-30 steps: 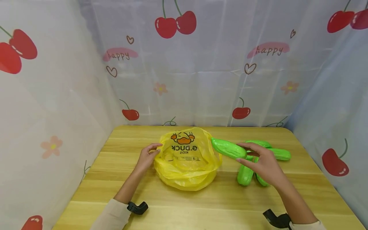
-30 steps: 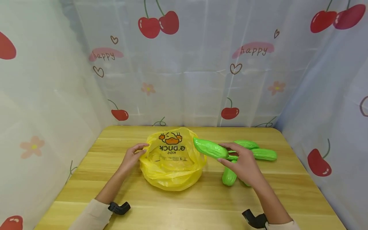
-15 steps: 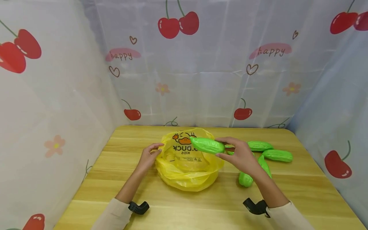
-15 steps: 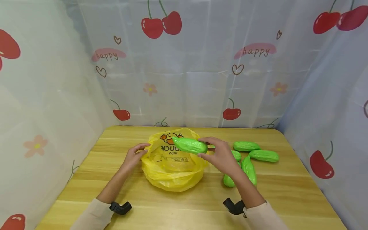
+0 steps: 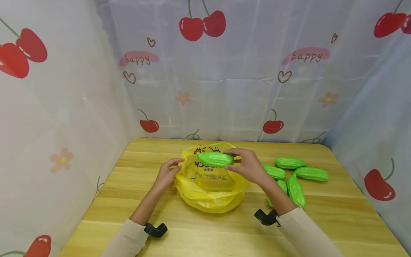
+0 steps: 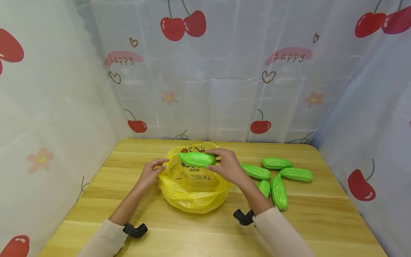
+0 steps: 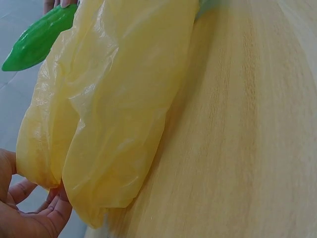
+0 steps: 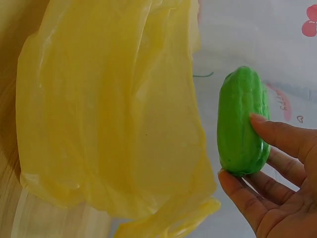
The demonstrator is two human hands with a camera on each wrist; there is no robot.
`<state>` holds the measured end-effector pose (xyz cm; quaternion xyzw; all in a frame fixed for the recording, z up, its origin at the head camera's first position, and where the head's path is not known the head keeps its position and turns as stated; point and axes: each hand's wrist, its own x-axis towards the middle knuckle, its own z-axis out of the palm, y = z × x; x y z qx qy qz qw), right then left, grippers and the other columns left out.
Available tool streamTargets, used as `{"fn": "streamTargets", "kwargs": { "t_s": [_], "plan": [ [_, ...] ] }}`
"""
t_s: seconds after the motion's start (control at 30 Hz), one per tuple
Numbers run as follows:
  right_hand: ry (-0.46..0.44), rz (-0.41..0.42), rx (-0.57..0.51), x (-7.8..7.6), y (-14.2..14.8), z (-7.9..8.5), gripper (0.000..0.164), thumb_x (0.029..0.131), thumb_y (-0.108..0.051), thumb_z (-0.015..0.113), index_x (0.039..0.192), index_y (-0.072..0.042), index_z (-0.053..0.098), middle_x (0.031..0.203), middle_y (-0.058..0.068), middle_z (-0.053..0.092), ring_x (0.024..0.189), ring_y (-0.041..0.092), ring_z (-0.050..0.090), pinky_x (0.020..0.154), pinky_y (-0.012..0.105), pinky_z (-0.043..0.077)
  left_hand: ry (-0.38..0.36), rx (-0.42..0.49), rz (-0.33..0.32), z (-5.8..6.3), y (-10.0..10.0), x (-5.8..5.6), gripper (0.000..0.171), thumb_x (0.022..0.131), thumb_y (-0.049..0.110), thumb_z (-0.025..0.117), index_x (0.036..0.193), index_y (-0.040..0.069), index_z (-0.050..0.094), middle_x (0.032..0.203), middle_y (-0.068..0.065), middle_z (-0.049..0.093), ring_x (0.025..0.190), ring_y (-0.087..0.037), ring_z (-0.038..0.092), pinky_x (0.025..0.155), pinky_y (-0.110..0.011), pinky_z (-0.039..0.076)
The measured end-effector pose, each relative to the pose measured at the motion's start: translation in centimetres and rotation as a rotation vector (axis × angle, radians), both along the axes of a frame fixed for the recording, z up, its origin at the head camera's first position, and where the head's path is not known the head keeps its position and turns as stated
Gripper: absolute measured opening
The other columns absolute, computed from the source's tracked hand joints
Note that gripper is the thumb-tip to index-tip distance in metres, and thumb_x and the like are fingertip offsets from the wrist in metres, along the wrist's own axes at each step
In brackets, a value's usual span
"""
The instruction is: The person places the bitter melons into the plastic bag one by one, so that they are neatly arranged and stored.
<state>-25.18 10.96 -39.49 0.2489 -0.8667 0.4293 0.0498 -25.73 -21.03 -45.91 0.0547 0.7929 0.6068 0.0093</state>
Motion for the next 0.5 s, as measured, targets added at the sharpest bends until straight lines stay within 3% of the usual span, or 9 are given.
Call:
{"fn": "streamTargets", "kwargs": {
  "t_s": [0.13,0.33,0.5],
  "plan": [
    [-0.007,0.014,0.004,-0.9,-0.8,-0.5,0.048,0.085,-0.005,0.082,0.131,-0.004,0.067,0.130,0.016,0.065,0.111,0.035,0.063,0.090,0.047,0.056,0.004,-0.005,-0.003,-0.1,0.2,0.1,0.034,0.104,0.007,0.056,0.136,-0.003,0.061,0.137,-0.023,0.053,0.129,-0.037,0.051,0.095,-0.039,0.049],
    [-0.042,0.014,0.003,-2.2,-1.7,-1.3,0.049,0.085,-0.003,0.081,0.132,-0.002,0.066,0.130,0.016,0.065,0.112,0.035,0.064,0.087,0.039,0.058,0.005,-0.023,0.004,-0.4,0.2,-0.1,0.033,0.104,0.007,0.057,0.135,-0.002,0.062,0.137,-0.023,0.053,0.127,-0.037,0.052,0.094,-0.040,0.050],
    [-0.068,0.006,0.049,-3.0,-2.4,-1.6,0.050,0.087,-0.005,0.080,0.134,-0.003,0.065,0.132,0.016,0.065,0.114,0.034,0.063,0.087,0.037,0.057,0.003,-0.014,0.015,-2.3,-0.2,-1.5,0.034,0.104,0.010,0.057,0.136,0.000,0.062,0.140,-0.021,0.052,0.132,-0.037,0.048,0.099,-0.047,0.048]
  ]
}}
